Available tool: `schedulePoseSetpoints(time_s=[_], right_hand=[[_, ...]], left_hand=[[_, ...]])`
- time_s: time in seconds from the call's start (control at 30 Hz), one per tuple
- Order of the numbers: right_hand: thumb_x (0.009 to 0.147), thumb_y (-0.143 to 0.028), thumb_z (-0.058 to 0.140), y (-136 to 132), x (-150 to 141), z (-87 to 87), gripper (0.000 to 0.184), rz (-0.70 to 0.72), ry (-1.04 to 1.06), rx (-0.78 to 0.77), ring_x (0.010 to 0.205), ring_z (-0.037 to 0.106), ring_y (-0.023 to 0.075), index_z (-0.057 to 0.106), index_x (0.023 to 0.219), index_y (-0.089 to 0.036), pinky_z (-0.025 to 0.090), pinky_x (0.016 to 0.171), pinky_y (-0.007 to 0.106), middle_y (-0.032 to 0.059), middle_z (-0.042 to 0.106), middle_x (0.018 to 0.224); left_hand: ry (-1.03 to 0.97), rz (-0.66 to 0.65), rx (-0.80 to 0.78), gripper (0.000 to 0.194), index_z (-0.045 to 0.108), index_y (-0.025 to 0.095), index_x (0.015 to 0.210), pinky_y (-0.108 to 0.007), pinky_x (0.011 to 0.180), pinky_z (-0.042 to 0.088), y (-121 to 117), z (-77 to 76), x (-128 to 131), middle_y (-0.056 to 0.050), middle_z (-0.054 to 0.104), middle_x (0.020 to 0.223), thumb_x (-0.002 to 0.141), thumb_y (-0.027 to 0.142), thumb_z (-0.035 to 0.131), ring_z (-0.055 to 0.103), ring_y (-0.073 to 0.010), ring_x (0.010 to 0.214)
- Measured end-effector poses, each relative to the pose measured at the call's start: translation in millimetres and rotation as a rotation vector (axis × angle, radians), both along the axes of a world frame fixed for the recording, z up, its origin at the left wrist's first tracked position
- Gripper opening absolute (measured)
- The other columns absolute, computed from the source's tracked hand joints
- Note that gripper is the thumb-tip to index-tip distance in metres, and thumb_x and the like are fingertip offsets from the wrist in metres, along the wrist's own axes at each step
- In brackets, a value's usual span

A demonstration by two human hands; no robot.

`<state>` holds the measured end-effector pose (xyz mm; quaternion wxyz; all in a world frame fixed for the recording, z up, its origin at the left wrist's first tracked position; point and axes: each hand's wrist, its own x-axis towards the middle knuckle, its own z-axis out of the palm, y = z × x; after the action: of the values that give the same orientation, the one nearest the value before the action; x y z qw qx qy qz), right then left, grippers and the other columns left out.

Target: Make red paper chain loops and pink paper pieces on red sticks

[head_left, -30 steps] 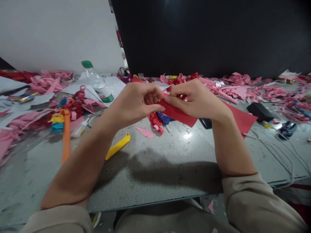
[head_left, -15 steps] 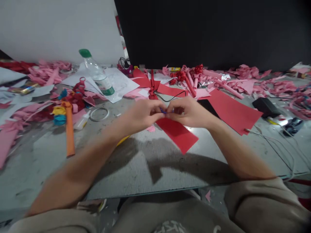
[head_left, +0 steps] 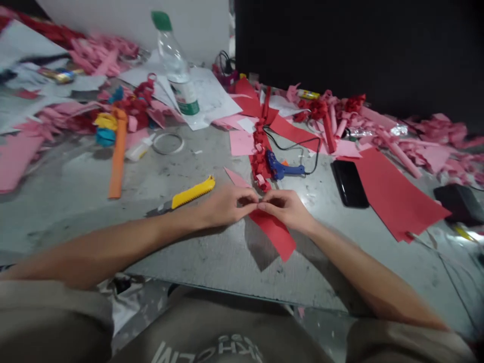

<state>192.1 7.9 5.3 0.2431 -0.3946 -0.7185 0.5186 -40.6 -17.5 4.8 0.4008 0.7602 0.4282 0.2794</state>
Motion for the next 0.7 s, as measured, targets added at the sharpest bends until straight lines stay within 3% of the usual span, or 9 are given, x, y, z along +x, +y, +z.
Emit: schedulePoseSetpoints(time_s=[0.2,0.33,0.53,0.7], right_hand=[[0.096,-0.063,0.068,-4.7,-1.6,-8.8,0.050,-0.026,-0.021,0.078,0.073,0.059,0.0161,0.074,0.081,-0.015,0.044,0.070,0.029,0.0053,0.070,0.077],[0.094,-0.072,0.067,-1.7,-5.1,-13.3,0.060,-0.054,-0.013,0.144,0.070,0.056,0.0161,0.075,0.078,-0.014,0.041,0.067,0.029,0.0053,0.068,0.073],[0.094,-0.073,0.067,0.1,-6.2,-18.4,0.063,-0.054,0.015,0.180,0.067,0.050,0.0161,0.073,0.070,-0.015,0.034,0.065,0.030,0.0030,0.061,0.066],[0.090,-0.071,0.071,1.1,-5.9,-26.7,0.057,-0.063,-0.013,0.180,0.070,0.049,0.0166,0.075,0.077,-0.016,0.034,0.067,0.031,0.0027,0.062,0.070]], left_hand=[[-0.004,0.071,0.143,0.018,0.078,0.016,0.105,-0.027,0.075,0.048,-2.3,-4.6,3.0,-0.006,0.078,0.092,0.096,0.026,0.067,0.066,-0.0150,0.078],[0.013,0.075,0.182,0.014,0.078,0.015,0.095,-0.027,0.071,0.047,2.5,-2.8,3.0,-0.005,0.076,0.086,0.093,0.026,0.070,0.064,-0.0151,0.075],[0.053,0.062,0.191,0.013,0.079,0.017,0.097,-0.031,0.079,0.052,-0.7,-7.1,0.8,-0.007,0.079,0.096,0.088,0.024,0.074,0.069,-0.0198,0.085],[0.042,0.079,0.207,0.013,0.078,0.020,0.094,-0.035,0.088,0.052,3.6,-19.6,1.8,-0.008,0.080,0.099,0.090,0.028,0.069,0.071,-0.0244,0.095]])
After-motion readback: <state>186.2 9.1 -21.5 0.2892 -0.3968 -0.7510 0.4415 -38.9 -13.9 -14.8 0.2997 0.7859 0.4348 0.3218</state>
